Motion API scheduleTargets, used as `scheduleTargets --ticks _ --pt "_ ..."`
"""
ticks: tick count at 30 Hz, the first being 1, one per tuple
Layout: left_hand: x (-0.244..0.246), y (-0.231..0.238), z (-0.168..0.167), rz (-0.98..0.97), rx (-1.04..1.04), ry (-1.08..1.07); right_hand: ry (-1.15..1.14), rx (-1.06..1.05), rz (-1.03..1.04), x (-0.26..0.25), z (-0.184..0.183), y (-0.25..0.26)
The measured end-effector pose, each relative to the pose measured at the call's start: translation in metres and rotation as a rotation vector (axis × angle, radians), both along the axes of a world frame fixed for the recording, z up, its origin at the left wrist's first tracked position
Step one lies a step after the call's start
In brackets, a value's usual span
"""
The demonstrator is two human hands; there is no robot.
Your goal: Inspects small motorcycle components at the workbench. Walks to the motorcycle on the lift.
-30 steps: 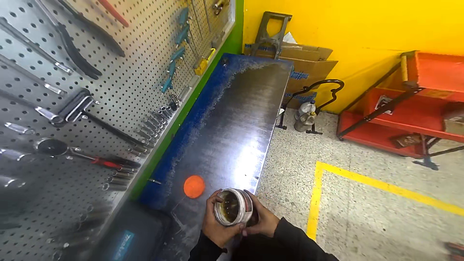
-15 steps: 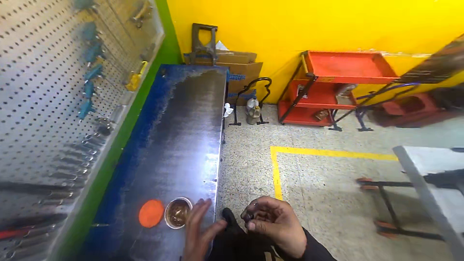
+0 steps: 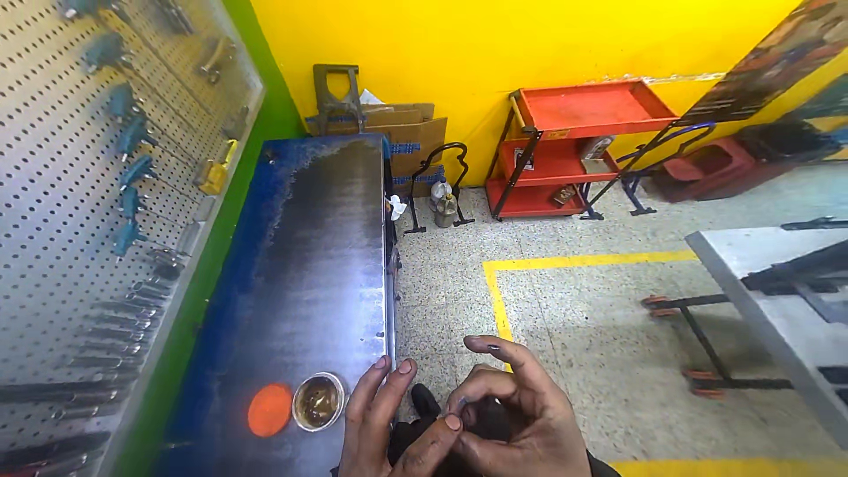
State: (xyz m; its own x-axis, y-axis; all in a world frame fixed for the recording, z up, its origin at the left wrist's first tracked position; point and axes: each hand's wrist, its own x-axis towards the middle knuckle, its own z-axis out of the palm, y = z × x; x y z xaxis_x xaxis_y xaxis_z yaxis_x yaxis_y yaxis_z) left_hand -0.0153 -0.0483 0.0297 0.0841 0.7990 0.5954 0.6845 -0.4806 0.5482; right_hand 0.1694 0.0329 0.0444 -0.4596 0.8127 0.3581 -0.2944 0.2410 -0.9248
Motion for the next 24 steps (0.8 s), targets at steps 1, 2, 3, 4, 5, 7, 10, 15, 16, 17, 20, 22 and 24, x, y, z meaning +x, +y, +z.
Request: scheduleTargets --ticks 1,2,3,4,5,7,10,15,16,17,20,22,24 --pt "0.001 0.0 0.001 0.003 0.011 0.025 -0.014 0.009 -0.014 -0.001 0.002 -0.001" --pt "0.001 0.001 0.002 0.01 0.022 0.055 -0.022 0.018 -0.023 -0.001 0.004 -0.001" --pt "0.002 0.001 0.003 0.022 0.033 0.083 -0.026 0.029 -0.029 -0.001 0.005 -0.001" --pt "0.001 0.001 0.003 0.032 0.044 0.106 -0.027 0.044 -0.036 0.0 0.005 -0.001" --pt "-0.001 0.001 0.004 0.039 0.053 0.122 -0.019 0.056 -0.045 0.001 0.005 -0.001" --pt "-0.004 0.0 0.003 0.036 0.064 0.116 0.005 0.055 -0.06 0.004 0.005 0.0" --pt "-0.007 -0.005 -0.002 -0.013 0.035 0.023 0.07 0.021 -0.057 0.009 0.004 0.001" --pt "0.002 0.0 0.015 -0.09 0.039 -0.058 0.142 0.023 -0.003 0.008 0.002 0.003" --pt "0.005 0.002 0.016 -0.093 0.049 -0.048 0.166 0.012 0.009 0.007 0.003 0.002" --pt "0.008 0.004 0.014 -0.089 0.058 -0.038 0.191 0.001 0.013 0.008 0.004 0.002" --pt "0.005 0.004 0.004 -0.085 0.054 -0.055 0.262 -0.036 0.008 0.014 0.007 0.006" --pt "0.003 0.004 0.005 -0.101 0.047 -0.085 0.277 -0.052 0.011 0.017 0.007 0.008" --pt "0.007 0.007 0.017 -0.122 0.056 -0.101 0.276 -0.055 0.032 0.015 0.005 0.008"
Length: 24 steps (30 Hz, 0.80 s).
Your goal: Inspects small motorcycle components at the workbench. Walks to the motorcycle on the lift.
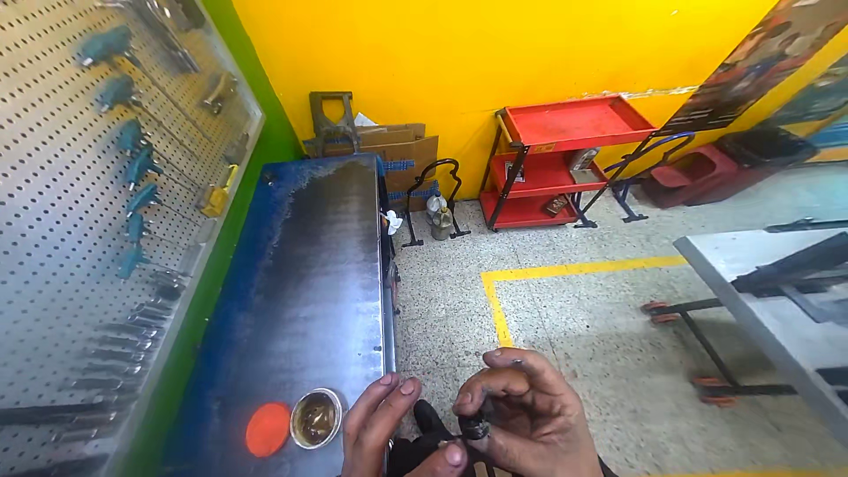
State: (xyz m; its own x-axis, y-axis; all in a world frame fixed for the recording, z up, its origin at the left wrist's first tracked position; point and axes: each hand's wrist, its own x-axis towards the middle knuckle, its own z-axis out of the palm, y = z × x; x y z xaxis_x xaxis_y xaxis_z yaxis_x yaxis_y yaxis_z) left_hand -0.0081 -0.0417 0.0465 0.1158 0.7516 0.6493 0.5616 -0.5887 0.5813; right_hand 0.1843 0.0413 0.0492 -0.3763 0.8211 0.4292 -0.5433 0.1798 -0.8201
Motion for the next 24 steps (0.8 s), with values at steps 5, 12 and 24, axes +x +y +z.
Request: scheduleTargets --ticks 5,12,24 --pt "0.006 0.007 -0.001 0.027 0.042 0.081 -0.015 0.039 -0.029 -0.003 0.006 -0.005" --pt "0.007 0.005 0.005 -0.007 0.037 0.025 -0.022 0.076 -0.021 -0.002 0.005 -0.003" --pt "-0.004 0.009 0.01 0.022 0.073 0.216 -0.242 0.185 -0.067 -0.003 0.024 -0.008"
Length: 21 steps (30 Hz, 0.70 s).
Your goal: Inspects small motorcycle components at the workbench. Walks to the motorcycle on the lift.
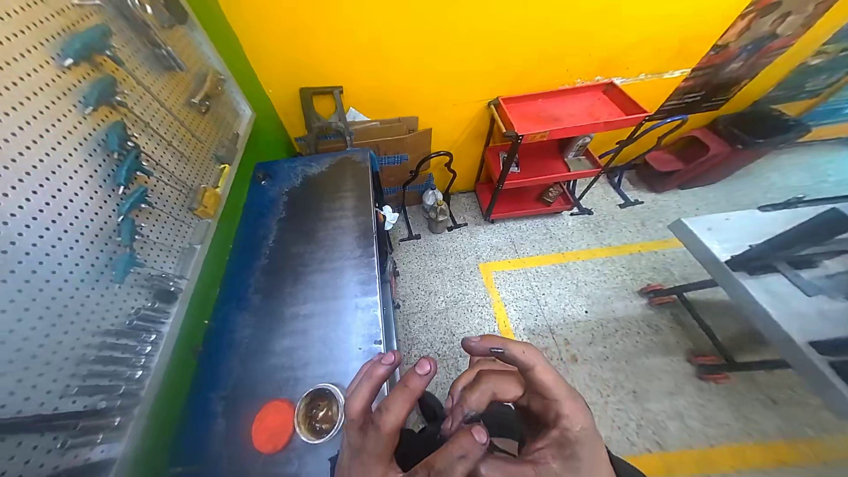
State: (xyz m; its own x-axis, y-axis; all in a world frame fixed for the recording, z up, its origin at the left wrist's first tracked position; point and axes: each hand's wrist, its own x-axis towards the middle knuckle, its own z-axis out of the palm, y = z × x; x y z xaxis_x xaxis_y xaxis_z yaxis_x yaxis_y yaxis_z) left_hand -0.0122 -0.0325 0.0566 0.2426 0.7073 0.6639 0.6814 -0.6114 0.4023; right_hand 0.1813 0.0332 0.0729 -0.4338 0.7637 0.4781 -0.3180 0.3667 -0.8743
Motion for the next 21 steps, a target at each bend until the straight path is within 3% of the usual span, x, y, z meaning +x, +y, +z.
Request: scheduleTargets --ticks 4,9,16,21 --pt "-0.006 0.007 0.018 -0.047 -0.011 0.153 -0.327 0.178 -0.098 0.007 0.009 0.0" --pt "-0.011 0.021 0.037 -0.145 -0.015 0.311 -0.5 0.303 -0.163 0.007 0.013 -0.001" --pt "-0.044 0.004 0.028 -0.098 -0.028 0.173 -0.33 0.223 -0.253 0.015 0.01 0.004" --pt "-0.023 0.0 0.031 -0.097 -0.029 0.069 -0.279 0.193 -0.132 0.012 0.007 0.006"
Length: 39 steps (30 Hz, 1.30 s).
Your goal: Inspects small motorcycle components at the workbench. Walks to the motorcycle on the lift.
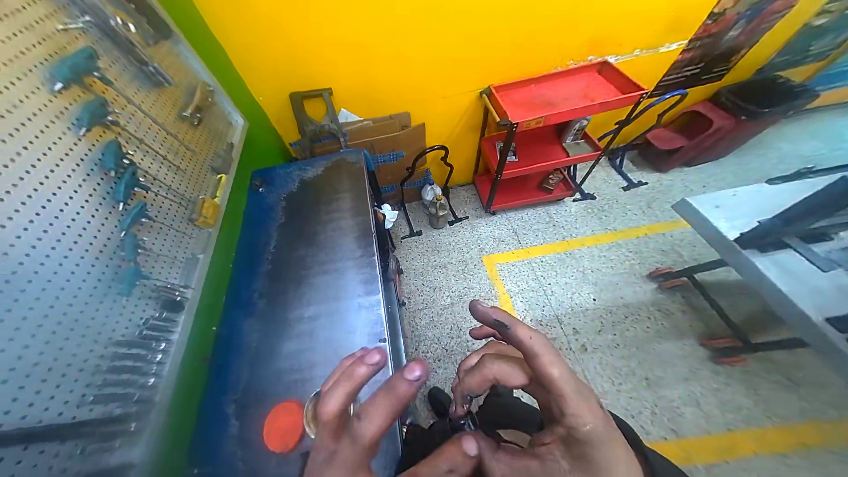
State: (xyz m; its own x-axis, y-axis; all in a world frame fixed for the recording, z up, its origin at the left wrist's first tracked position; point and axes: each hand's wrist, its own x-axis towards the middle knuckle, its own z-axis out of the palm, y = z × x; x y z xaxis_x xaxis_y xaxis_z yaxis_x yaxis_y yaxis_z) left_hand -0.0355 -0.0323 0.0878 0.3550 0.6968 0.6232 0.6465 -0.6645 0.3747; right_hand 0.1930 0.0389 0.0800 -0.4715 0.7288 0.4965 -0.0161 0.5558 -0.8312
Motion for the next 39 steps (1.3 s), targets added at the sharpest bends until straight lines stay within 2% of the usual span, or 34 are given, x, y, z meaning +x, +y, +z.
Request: scheduleTargets --ticks 6,10,13,15,18,22,26,29,33,35,39 --pt "0.01 0.01 0.005 0.012 0.054 0.145 -0.042 0.087 0.03 0.0 0.005 0.0" --pt "-0.005 -0.001 0.002 0.044 0.058 0.143 0.006 0.093 -0.067 0.001 0.006 0.0" --pt "-0.018 -0.003 -0.003 0.027 0.032 0.036 0.01 0.055 -0.086 0.004 0.011 0.002" --pt "-0.014 0.001 0.001 -0.043 -0.025 -0.115 -0.04 -0.008 0.021 0.003 0.012 0.003" --pt "-0.002 0.014 0.0 -0.199 -0.218 -0.303 -0.093 -0.105 0.149 -0.003 0.011 0.001" --pt "0.003 0.028 -0.009 -0.307 -0.318 -0.303 -0.12 -0.163 0.149 -0.005 0.013 -0.002" --pt "-0.004 0.026 -0.007 -0.272 -0.309 -0.312 -0.1 -0.204 0.167 -0.004 0.012 -0.002" --pt "-0.017 0.019 -0.008 -0.261 -0.323 -0.507 0.017 -0.243 0.205 -0.005 0.007 0.002" --pt "0.001 0.003 -0.023 -0.205 -0.322 -0.801 0.426 -0.496 0.32 -0.008 -0.011 0.009" --pt "0.017 -0.002 -0.029 -0.157 -0.267 -0.739 0.544 -0.611 0.345 -0.012 -0.017 0.01" --pt "0.035 -0.007 -0.029 0.01 -0.156 -0.503 0.578 -0.682 0.445 -0.019 -0.017 0.004"
